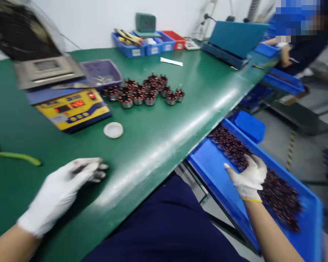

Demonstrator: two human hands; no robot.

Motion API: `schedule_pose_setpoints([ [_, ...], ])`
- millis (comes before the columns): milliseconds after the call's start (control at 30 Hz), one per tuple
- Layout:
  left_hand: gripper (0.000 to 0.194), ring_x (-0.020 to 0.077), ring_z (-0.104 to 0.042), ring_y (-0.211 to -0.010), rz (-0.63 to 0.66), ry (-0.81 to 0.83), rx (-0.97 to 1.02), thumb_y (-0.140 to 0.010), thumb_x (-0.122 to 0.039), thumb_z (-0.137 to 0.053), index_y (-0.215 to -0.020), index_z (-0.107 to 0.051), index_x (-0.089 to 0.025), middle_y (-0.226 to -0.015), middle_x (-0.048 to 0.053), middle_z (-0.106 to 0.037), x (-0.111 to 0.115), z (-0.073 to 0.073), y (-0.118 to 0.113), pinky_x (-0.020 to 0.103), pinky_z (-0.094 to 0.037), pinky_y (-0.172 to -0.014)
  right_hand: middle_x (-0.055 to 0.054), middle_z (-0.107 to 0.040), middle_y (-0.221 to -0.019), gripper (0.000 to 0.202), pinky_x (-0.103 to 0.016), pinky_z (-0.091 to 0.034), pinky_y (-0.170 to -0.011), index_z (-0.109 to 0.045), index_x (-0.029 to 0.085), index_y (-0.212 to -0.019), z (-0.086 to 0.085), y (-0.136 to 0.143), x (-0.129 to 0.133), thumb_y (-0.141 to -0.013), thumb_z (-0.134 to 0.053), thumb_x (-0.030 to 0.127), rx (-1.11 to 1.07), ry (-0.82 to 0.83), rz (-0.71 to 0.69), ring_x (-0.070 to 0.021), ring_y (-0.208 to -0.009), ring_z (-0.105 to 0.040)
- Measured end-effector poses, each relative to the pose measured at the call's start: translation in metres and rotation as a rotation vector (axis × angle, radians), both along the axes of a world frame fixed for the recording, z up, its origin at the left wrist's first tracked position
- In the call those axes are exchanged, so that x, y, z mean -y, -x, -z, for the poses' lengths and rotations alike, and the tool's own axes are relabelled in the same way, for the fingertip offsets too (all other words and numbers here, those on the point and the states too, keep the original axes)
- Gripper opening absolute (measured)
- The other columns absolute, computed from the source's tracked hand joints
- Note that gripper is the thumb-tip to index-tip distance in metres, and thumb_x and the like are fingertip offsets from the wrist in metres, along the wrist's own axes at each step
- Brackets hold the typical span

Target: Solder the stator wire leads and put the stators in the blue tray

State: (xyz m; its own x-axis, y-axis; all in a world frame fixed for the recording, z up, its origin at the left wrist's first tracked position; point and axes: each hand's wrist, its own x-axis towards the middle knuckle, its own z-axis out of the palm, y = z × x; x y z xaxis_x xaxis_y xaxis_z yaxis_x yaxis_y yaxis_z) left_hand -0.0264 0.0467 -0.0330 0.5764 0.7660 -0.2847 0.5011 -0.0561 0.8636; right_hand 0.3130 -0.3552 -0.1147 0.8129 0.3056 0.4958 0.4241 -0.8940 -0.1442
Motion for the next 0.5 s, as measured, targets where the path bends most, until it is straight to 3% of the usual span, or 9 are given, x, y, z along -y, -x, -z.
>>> schedule_pose_setpoints([
  [67,0.057,0.0256,-0.073,-0.078,-0.032,0.046,0.042,-0.072,-0.071,-0.077,-0.097,-0.072,-0.021,-0.093,0.010,-0.078,0.005,-0.003,-0.005,0.037,-0.063,-0.072,-0.021,-0.059,-0.131,0.065,-0.066,-0.047,-0.103,-0.060,0.036,-0.126,-0.015,0.000,-0.068,-0.068,-0.069,0.065,0.015,-0.128,-0.293,-0.0464,-0.130,-0.054],
  [100,0.059,0.0251,-0.073,-0.078,-0.035,0.067,0.070,-0.071,-0.072,-0.078,-0.097,-0.072,-0.019,-0.094,0.010,-0.078,0.007,-0.004,-0.007,0.036,-0.063,-0.072,-0.016,-0.060,-0.130,0.067,-0.063,-0.048,-0.106,-0.058,0.038,-0.128,-0.025,0.001,-0.107,-0.069,-0.066,0.069,-0.012,-0.116,-0.425,-0.0422,-0.130,-0.056],
  [233,0.065,0.0232,-0.071,-0.076,-0.012,0.104,0.162,-0.070,-0.072,-0.079,-0.099,-0.070,-0.015,-0.092,0.011,-0.076,0.011,-0.003,-0.006,0.036,-0.059,-0.070,-0.016,-0.052,-0.147,0.069,-0.058,-0.038,-0.119,-0.057,0.022,-0.138,-0.071,0.012,-0.265,-0.081,-0.061,0.060,-0.009,0.004,-0.892,-0.0362,-0.141,-0.045],
  [267,0.066,0.0229,-0.070,-0.076,-0.005,0.112,0.177,-0.069,-0.073,-0.079,-0.099,-0.069,-0.015,-0.092,0.011,-0.076,0.012,-0.003,-0.005,0.037,-0.059,-0.071,-0.017,-0.050,-0.150,0.068,-0.056,-0.036,-0.120,-0.057,0.020,-0.139,-0.081,0.016,-0.301,-0.081,-0.064,0.054,0.000,0.052,-0.951,-0.0358,-0.142,-0.043],
  [367,0.065,0.0217,-0.069,-0.077,0.017,0.134,0.210,-0.069,-0.071,-0.079,-0.098,-0.069,-0.014,-0.091,0.011,-0.074,0.014,-0.003,-0.003,0.037,-0.058,-0.074,-0.019,-0.043,-0.157,0.066,-0.055,-0.030,-0.122,-0.061,0.016,-0.139,-0.099,0.030,-0.386,-0.078,-0.074,0.040,-0.023,0.241,-0.954,-0.0388,-0.146,-0.037],
  [433,0.061,0.0209,-0.069,-0.076,0.033,0.142,0.222,-0.071,-0.067,-0.079,-0.098,-0.068,-0.014,-0.090,0.009,-0.073,0.014,-0.003,-0.002,0.037,-0.058,-0.074,-0.020,-0.045,-0.156,0.057,-0.058,-0.027,-0.122,-0.066,0.014,-0.133,-0.103,0.038,-0.420,-0.080,-0.075,0.035,-0.036,0.362,-0.959,-0.0410,-0.147,-0.036],
  [500,0.057,0.0205,-0.069,-0.076,0.050,0.151,0.230,-0.072,-0.064,-0.078,-0.098,-0.068,-0.015,-0.090,0.008,-0.072,0.012,-0.002,-0.002,0.037,-0.058,-0.074,-0.021,-0.050,-0.151,0.044,-0.060,-0.026,-0.122,-0.072,0.011,-0.123,-0.102,0.043,-0.436,-0.084,-0.072,0.032,-0.036,0.425,-0.983,-0.0419,-0.147,-0.035],
])
